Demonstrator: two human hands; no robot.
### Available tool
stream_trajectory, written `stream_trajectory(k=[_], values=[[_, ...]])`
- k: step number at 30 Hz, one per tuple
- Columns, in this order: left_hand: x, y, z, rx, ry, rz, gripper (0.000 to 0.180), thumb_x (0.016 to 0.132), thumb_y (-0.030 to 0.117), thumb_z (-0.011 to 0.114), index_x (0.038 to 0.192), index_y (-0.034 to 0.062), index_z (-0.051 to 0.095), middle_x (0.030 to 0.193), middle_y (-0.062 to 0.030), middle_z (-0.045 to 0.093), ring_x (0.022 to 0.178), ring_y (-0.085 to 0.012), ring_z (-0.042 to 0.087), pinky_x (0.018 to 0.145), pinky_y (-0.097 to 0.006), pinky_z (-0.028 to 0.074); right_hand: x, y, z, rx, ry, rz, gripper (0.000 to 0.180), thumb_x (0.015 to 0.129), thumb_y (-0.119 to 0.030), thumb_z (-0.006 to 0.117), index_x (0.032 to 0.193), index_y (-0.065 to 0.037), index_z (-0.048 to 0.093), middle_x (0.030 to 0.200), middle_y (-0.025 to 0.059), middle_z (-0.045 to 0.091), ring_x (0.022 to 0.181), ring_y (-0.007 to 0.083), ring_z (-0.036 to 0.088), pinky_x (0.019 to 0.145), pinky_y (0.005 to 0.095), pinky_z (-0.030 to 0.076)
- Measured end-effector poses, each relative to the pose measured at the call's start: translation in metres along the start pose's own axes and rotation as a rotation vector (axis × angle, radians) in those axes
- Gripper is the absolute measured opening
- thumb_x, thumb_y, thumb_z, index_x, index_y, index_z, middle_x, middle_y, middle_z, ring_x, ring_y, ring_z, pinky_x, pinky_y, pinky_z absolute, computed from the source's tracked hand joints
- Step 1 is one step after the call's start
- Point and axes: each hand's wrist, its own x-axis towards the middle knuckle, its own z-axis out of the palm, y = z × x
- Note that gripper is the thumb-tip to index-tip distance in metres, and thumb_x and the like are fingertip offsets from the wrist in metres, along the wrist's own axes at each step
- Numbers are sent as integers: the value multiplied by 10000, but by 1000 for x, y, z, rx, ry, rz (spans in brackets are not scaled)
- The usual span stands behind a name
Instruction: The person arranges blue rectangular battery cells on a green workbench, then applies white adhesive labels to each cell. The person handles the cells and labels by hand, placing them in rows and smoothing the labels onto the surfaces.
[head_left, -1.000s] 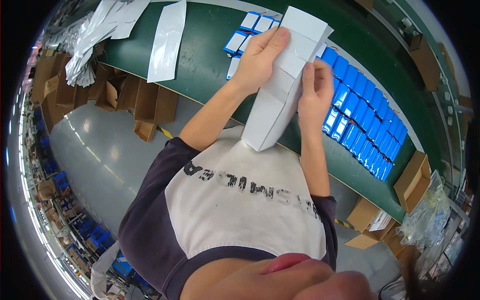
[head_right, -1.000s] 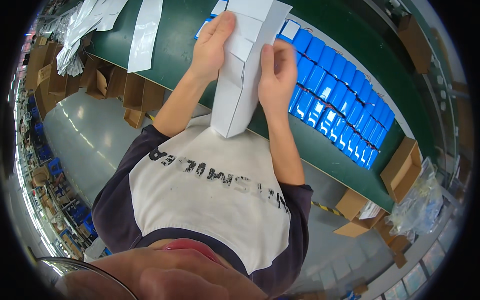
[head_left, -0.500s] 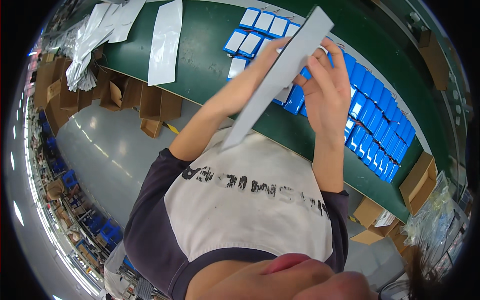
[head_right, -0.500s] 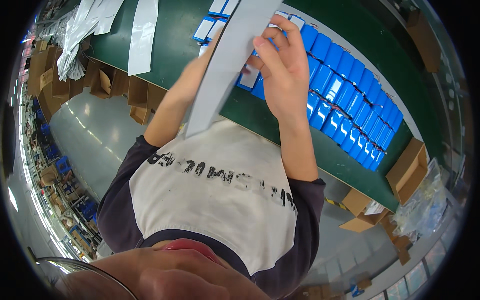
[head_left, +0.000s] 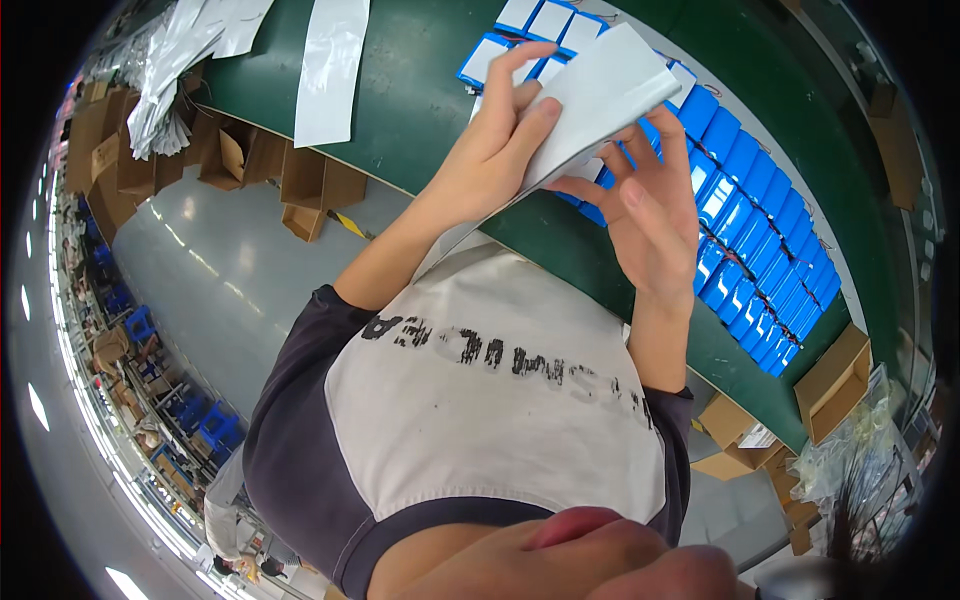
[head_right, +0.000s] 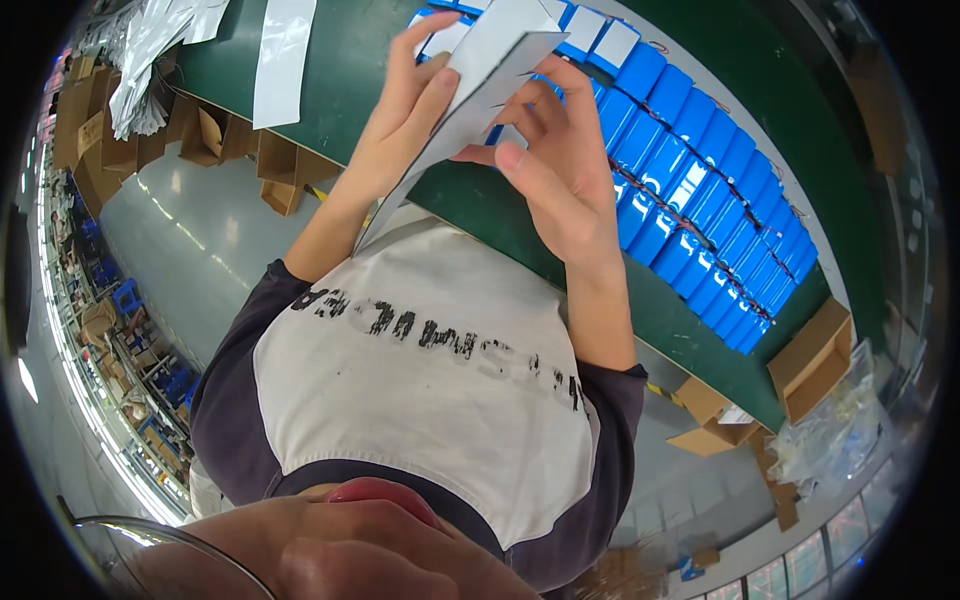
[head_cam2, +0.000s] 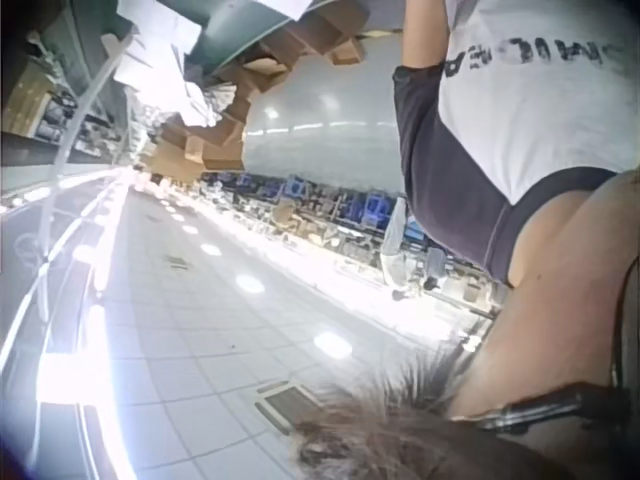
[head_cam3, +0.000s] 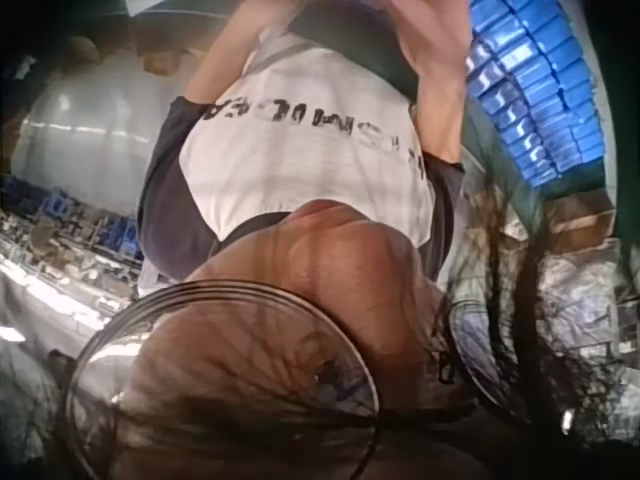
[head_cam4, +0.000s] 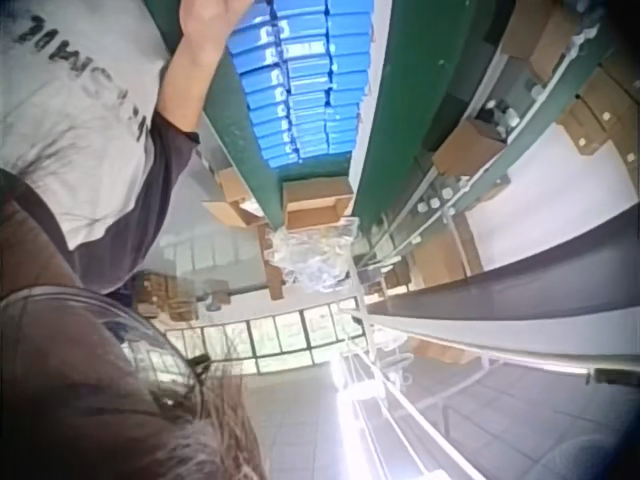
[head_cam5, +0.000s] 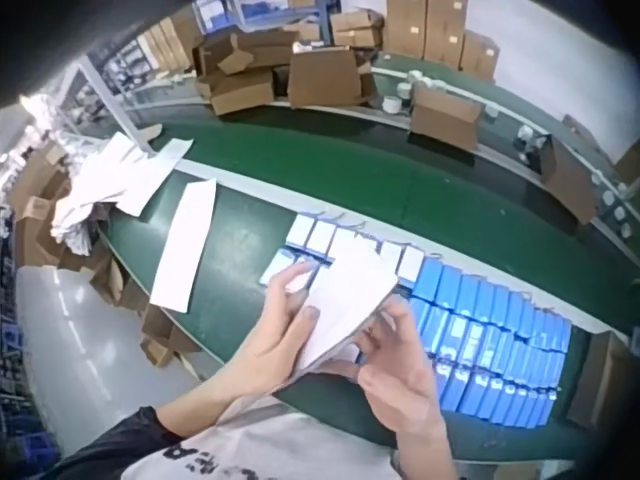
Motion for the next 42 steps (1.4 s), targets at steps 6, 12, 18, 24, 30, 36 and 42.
stream_trajectory(k=[6,12,18,24,30,36,42], values=[[2,-3,-27,528,410,272,309,1077,147,496,1372,55,520,856,-124,664,640,-183,571,609,-342,452,-4,-6,5,-159,124,84,408,1073,-92,513,1453,14,411,1229,126,602,1106,200,622,819,406,633],[-1,-3,-70,615,436,119,238,1092,97,477,1216,-1,655,835,-62,634,689,-89,519,620,-256,403,5,-19,-18,-901,271,-50,169,1042,-155,653,1078,3,699,873,12,685,808,73,610,601,230,473],[1,-23,-88,647,329,84,260,1092,170,512,1277,46,646,820,-81,662,692,-122,584,639,-264,446,18,-34,-69,-893,133,75,172,1035,-197,657,1065,-36,707,854,-10,675,801,46,588,632,216,444],[-2,-13,-81,640,-195,-1,306,1059,141,557,1346,154,661,747,-28,662,633,-123,569,624,-296,472,29,-27,-91,-1076,93,134,147,1027,-191,663,1042,-49,697,744,-8,598,684,57,504,619,246,395],[4,-28,-37,863,-263,333,297,1002,163,643,1289,183,717,695,-68,682,583,-238,626,584,-351,505,51,-28,-99,-1331,-44,164,146,1019,-231,673,1033,-88,700,637,18,457,608,107,417,564,290,336],[13,-37,-14,970,-266,365,339,977,171,674,1310,214,718,800,-31,735,625,-215,664,597,-339,539,66,-40,-100,-1396,-151,320,195,1055,-288,635,1045,-99,682,740,-6,519,703,100,434,675,277,359],[12,-39,-20,969,-345,425,352,941,154,703,1285,218,739,889,3,744,667,-192,676,592,-313,543,73,-38,-98,-1393,-168,362,197,1050,-294,641,1036,-106,696,709,-7,493,676,100,421,653,284,351]])
